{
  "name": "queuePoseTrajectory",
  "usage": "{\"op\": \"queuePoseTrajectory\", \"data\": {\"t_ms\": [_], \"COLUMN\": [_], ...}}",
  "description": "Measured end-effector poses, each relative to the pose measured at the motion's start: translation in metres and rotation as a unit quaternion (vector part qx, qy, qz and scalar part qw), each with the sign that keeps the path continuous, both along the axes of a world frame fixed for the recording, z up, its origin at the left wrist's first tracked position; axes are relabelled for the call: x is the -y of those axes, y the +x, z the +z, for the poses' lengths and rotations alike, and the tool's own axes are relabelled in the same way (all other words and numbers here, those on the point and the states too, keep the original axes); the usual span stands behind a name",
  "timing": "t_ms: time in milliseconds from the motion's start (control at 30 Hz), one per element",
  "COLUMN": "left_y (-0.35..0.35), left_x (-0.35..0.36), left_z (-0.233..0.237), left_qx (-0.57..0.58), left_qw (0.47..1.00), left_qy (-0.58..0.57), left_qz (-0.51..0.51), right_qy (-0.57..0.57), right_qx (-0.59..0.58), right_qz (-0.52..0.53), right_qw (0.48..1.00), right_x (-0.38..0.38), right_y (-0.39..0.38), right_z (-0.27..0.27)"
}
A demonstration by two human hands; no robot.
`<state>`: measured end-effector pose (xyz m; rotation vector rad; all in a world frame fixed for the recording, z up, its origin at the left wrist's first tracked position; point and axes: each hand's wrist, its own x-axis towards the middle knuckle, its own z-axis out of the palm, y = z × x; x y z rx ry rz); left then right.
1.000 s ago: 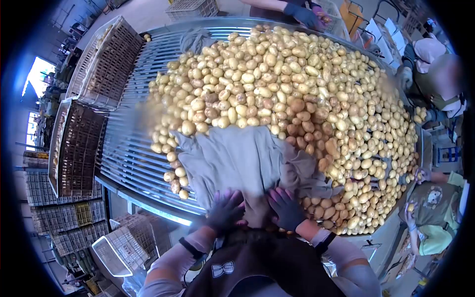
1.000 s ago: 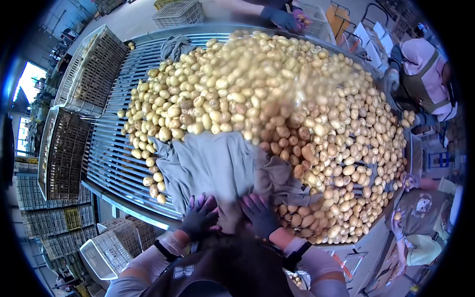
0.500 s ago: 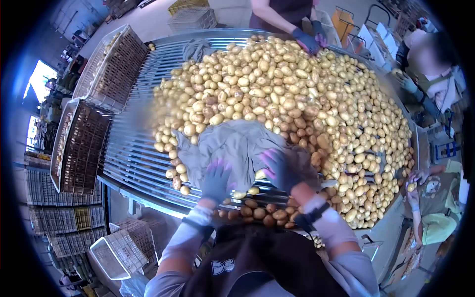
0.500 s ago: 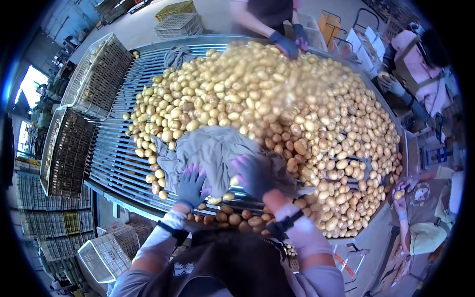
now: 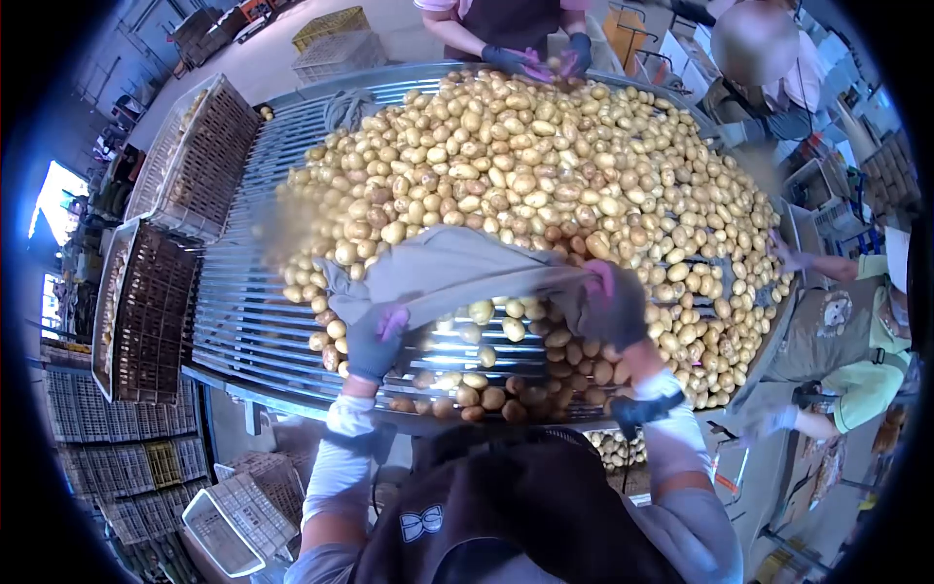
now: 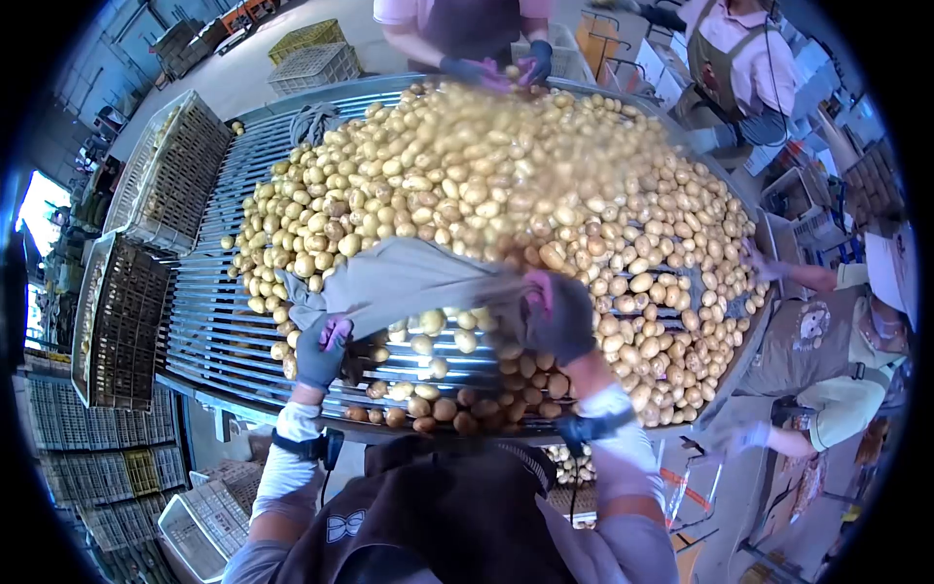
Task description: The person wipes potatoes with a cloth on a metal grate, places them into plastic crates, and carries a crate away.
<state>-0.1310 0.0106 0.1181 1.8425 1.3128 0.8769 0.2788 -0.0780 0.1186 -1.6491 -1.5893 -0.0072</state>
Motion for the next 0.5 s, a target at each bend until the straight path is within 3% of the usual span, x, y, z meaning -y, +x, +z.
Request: {"op": "queuePoseTrajectory", "data": {"t_ms": [67,133,167,233,300,367,433,500], "left_y": [-0.011,-0.012,-0.004,0.011,0.027,0.052,0.073,0.088], "left_x": [0.014,0.032,0.044,0.052,0.047,0.038,0.047,0.042], "left_z": [0.012,0.009,0.011,0.007,-0.028,-0.06,-0.123,-0.176], "left_qx": [-0.13,-0.102,-0.107,-0.175,-0.18,-0.3,-0.347,-0.395], "left_qw": [0.983,0.949,0.937,0.934,0.942,0.898,0.891,0.883], "left_qy": [-0.049,-0.033,-0.1,-0.073,-0.031,0.125,0.105,0.09], "left_qz": [-0.124,-0.297,-0.316,-0.303,-0.281,-0.298,-0.273,-0.238], "right_qy": [-0.045,-0.161,-0.178,-0.207,-0.225,-0.231,-0.261,-0.303], "right_qx": [0.059,0.093,0.097,0.115,0.143,0.108,0.097,0.191], "right_qz": [0.042,0.078,0.072,0.069,0.083,0.091,0.078,-0.068], "right_qw": [0.996,0.979,0.977,0.969,0.96,0.963,0.957,0.931], "right_x": [0.041,0.096,0.119,0.143,0.156,0.154,0.138,0.119], "right_y": [0.023,0.049,0.059,0.067,0.07,0.05,0.002,-0.031], "right_z": [0.038,0.048,0.043,0.04,0.015,-0.029,-0.056,-0.086]}}
